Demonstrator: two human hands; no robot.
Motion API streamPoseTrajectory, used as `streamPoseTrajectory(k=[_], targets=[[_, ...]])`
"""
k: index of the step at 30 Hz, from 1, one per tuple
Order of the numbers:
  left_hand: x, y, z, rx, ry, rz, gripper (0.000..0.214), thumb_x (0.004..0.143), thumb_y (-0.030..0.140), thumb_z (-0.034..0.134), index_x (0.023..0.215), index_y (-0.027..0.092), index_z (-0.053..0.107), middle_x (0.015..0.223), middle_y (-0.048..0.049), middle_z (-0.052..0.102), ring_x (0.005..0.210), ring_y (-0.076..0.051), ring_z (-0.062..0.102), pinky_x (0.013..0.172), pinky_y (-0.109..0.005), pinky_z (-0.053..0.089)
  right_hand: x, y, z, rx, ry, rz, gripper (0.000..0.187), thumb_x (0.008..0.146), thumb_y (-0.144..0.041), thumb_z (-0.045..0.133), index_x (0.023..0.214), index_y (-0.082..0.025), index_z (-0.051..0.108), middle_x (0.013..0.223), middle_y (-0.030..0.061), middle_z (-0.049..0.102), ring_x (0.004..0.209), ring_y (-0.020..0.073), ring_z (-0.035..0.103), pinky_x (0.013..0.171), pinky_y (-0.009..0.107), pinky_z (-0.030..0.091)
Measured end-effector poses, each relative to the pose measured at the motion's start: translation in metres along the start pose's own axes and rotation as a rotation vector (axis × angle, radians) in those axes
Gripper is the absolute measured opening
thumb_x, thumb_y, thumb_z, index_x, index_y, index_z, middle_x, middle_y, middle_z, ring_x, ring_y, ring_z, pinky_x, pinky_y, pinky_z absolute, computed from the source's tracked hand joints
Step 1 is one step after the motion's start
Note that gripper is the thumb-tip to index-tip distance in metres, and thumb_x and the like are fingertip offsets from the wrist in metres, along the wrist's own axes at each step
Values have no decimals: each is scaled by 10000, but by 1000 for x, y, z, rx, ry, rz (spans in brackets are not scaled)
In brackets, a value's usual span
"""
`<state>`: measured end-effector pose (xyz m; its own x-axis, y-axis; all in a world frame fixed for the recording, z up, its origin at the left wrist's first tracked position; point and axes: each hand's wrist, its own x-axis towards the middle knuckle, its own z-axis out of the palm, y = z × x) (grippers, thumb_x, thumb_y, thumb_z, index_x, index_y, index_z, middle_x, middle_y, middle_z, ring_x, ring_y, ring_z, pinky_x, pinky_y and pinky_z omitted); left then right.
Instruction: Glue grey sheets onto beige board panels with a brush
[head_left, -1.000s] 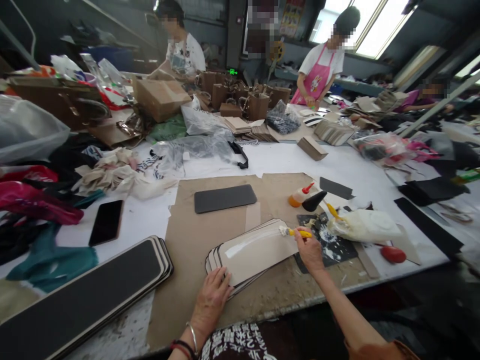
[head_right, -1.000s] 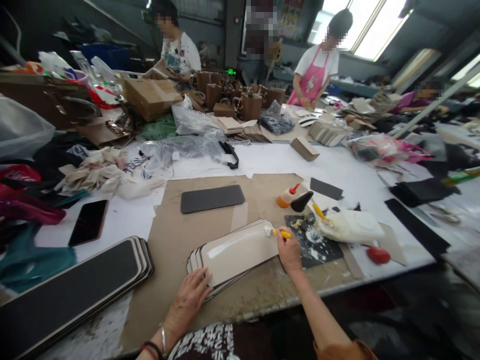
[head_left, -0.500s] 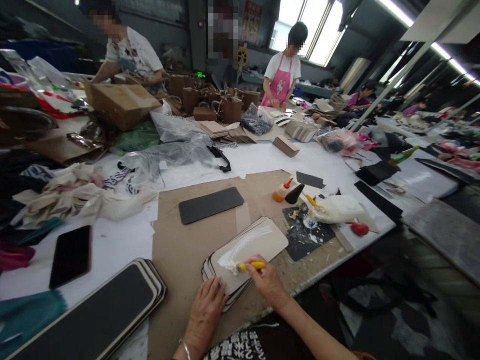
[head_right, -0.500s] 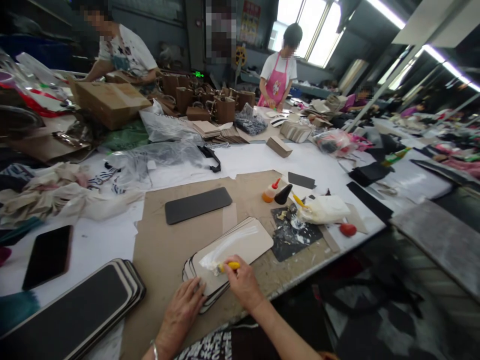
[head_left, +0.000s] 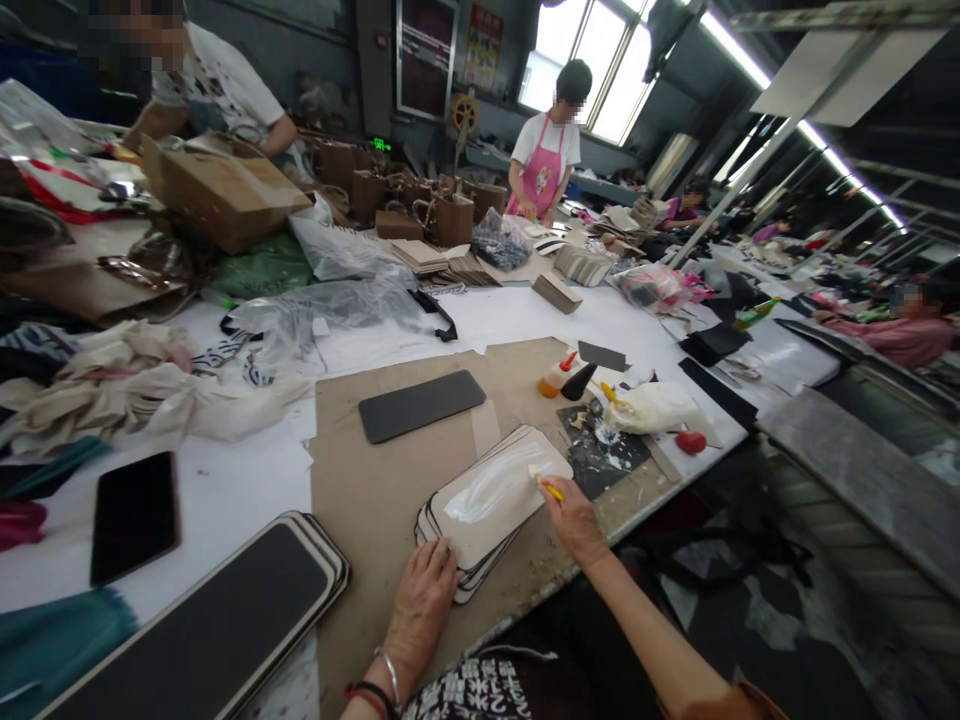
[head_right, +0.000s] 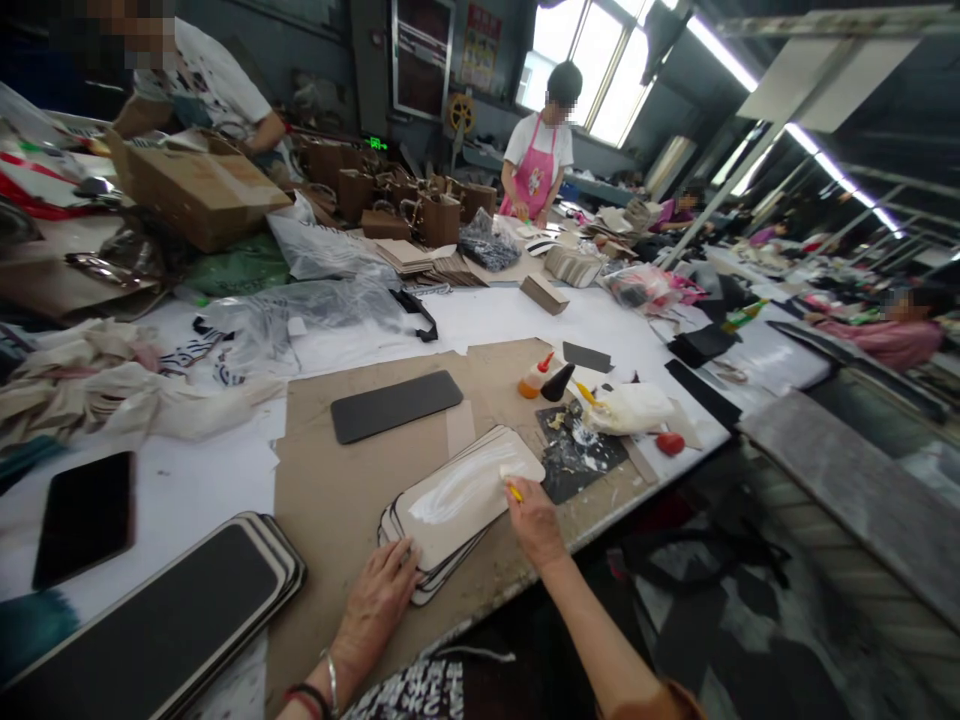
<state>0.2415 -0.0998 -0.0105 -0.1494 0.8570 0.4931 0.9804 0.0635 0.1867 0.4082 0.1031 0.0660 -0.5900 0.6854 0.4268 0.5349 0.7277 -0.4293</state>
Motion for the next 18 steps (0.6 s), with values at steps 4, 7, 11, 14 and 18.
streamPoseTrajectory(k=[4,7,11,14,18], targets=[[-2,0,-4,-33,-48,-17,265,870,214,410,1074,167,573,1101,-101,620,1015,-219,567,853,-384,499,-31,-71,11,189,-137,-13,208,906,-304,425,962,-205,599,894,74,647,866,192,597,780,327,498],[-3,-2,-9,-77,-81,-25,296,875,219,400,1129,151,537,1140,-103,610,1052,-213,559,875,-377,489,-43,-108,10,328,-218,80,191,901,-283,434,939,-199,602,874,58,645,843,169,607,758,276,500],[-4,-5,-11,-83,-117,-16,312,864,145,384,1140,154,529,1168,-91,605,1079,-204,551,904,-382,473,-43,-104,8,406,-231,214,231,889,-332,441,882,-175,610,796,50,649,732,154,625,679,237,506],[-5,-7,-11,-73,-141,3,320,846,109,392,1123,160,545,1170,-86,608,1078,-208,552,916,-391,466,-34,-67,0,329,-160,244,294,873,-406,445,862,-161,609,780,63,651,695,164,625,669,256,506],[-4,-6,-12,-57,-110,-2,320,836,98,390,1097,161,565,1148,-84,620,1053,-203,563,898,-380,480,-14,-3,-19,139,-31,235,377,853,-497,422,839,-170,609,805,79,657,718,186,621,692,294,498]])
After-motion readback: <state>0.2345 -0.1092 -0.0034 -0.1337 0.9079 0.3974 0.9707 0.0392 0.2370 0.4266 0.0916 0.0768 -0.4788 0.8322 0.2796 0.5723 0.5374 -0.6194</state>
